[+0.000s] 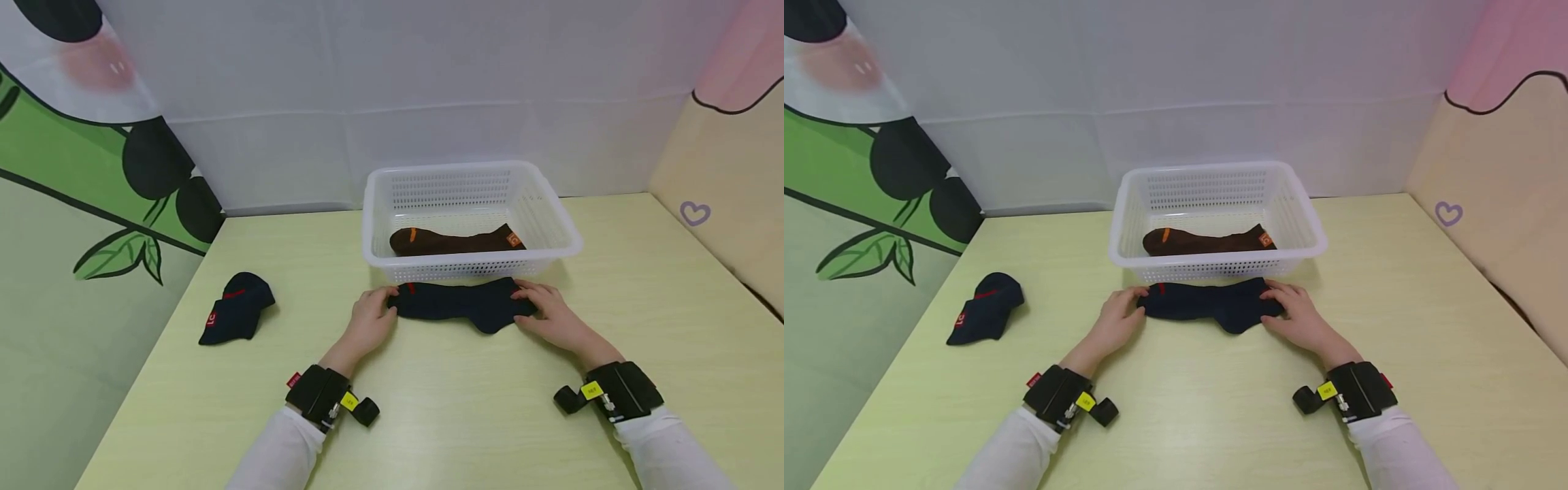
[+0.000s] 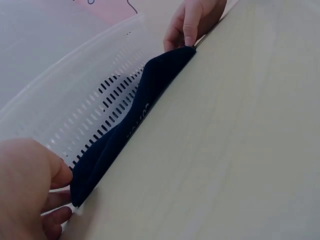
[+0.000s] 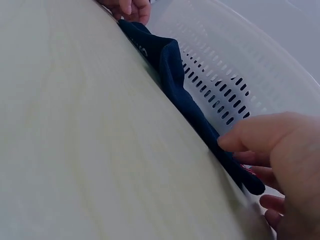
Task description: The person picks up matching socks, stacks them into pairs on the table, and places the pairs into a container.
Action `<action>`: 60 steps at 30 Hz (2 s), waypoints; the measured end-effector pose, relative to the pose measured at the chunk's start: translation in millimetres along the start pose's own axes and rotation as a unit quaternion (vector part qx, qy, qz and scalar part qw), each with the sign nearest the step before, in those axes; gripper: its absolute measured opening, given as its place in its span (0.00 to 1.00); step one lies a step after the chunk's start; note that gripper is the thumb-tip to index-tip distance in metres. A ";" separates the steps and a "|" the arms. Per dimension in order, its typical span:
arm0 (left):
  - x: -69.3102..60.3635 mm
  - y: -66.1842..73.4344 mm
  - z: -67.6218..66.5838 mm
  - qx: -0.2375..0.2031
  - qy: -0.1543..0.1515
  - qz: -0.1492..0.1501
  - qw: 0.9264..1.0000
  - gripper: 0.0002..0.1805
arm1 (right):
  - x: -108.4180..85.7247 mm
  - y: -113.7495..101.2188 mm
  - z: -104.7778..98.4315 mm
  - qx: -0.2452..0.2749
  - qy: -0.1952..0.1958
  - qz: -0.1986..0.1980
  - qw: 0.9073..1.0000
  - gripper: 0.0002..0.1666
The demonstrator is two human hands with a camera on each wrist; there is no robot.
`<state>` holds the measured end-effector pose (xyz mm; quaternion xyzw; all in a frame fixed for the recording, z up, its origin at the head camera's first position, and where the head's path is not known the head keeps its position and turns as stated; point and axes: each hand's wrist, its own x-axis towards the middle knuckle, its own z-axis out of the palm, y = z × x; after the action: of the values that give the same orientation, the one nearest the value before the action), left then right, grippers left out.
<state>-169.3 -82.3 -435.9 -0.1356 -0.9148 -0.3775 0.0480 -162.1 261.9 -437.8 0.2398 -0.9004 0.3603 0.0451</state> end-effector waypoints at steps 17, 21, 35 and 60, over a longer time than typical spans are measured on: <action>4.0 -17.0 -42.2 -0.116 0.066 -0.139 0.981 0.21 | 2.1 -0.4 -0.9 0.026 0.033 0.030 0.999 0.21; 4.1 -21.4 -63.0 -0.126 0.078 -0.166 0.975 0.23 | 2.4 1.2 -0.6 0.019 0.033 0.035 0.999 0.21; -8.3 -42.8 -121.5 0.007 0.187 -0.170 0.968 0.24 | 1.5 -1.0 -0.3 0.013 0.043 0.009 0.999 0.17; -28.2 -55.1 -146.7 0.128 -0.117 -0.405 0.898 0.46 | 0.4 -1.7 -2.5 0.012 0.030 0.015 0.999 0.13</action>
<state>-160.0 -228.9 -374.4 0.2112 -0.9299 -0.2254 -0.1995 -161.8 262.5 -434.7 0.2153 -0.8980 0.3784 0.0641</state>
